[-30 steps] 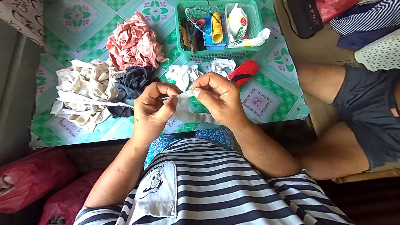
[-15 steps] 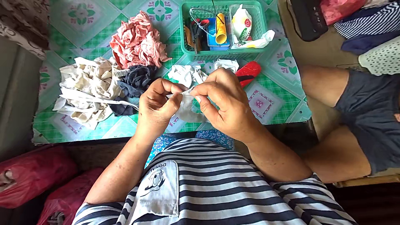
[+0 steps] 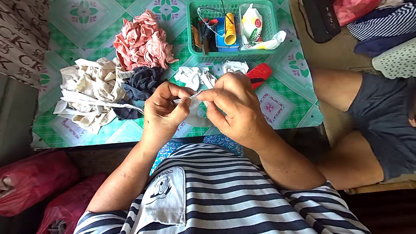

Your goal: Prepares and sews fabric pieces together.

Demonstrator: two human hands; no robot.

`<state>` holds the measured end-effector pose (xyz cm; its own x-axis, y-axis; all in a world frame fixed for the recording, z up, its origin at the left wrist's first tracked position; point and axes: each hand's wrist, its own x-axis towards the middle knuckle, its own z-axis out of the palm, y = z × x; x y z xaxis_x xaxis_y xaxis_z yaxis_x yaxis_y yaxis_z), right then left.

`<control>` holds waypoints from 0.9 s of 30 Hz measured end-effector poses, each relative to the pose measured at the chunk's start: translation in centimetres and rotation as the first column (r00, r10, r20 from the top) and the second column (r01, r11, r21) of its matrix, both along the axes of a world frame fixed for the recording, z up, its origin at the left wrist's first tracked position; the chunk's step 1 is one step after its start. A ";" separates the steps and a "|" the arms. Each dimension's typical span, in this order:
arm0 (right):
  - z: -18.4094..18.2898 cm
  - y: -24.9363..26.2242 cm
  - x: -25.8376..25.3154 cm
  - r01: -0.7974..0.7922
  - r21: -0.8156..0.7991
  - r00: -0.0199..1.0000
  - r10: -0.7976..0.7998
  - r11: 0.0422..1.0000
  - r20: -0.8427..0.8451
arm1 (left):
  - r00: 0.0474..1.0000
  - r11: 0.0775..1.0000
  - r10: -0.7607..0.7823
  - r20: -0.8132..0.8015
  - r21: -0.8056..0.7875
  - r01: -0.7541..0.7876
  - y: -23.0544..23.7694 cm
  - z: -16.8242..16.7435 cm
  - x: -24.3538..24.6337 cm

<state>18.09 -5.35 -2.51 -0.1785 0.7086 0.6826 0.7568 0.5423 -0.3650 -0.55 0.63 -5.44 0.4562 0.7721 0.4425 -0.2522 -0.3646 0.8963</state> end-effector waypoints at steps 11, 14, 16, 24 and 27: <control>0.1 -0.1 0.3 0.008 -0.031 0.999 -0.006 1.000 0.034 | 1.000 0.996 -0.019 -0.012 -0.091 0.018 0.0 0.2 -0.1; 0.1 0.0 0.5 -0.006 -0.030 1.000 0.006 1.000 0.004 | 0.999 0.989 -0.037 -0.003 -0.145 0.036 -0.1 0.3 -0.1; 0.1 0.0 0.6 -0.009 -0.033 1.000 0.009 0.999 -0.002 | 0.999 0.985 -0.048 -0.005 -0.167 0.047 -0.1 0.4 -0.1; 0.3 0.2 1.2 -0.080 -0.087 0.994 0.073 0.993 -0.080 | 0.992 0.955 -0.127 0.027 -0.269 0.129 0.1 0.6 -0.1; 0.0 0.5 1.8 -0.162 -0.145 0.974 0.135 0.976 -0.181 | 0.971 0.903 -0.218 0.094 -0.357 0.238 0.3 0.7 -0.3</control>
<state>19.85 -4.83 -2.50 -0.1813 0.7841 0.5935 0.5922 0.5689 -0.5707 -0.85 0.93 -4.76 0.6237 0.7611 0.1782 -0.3376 0.0566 0.9396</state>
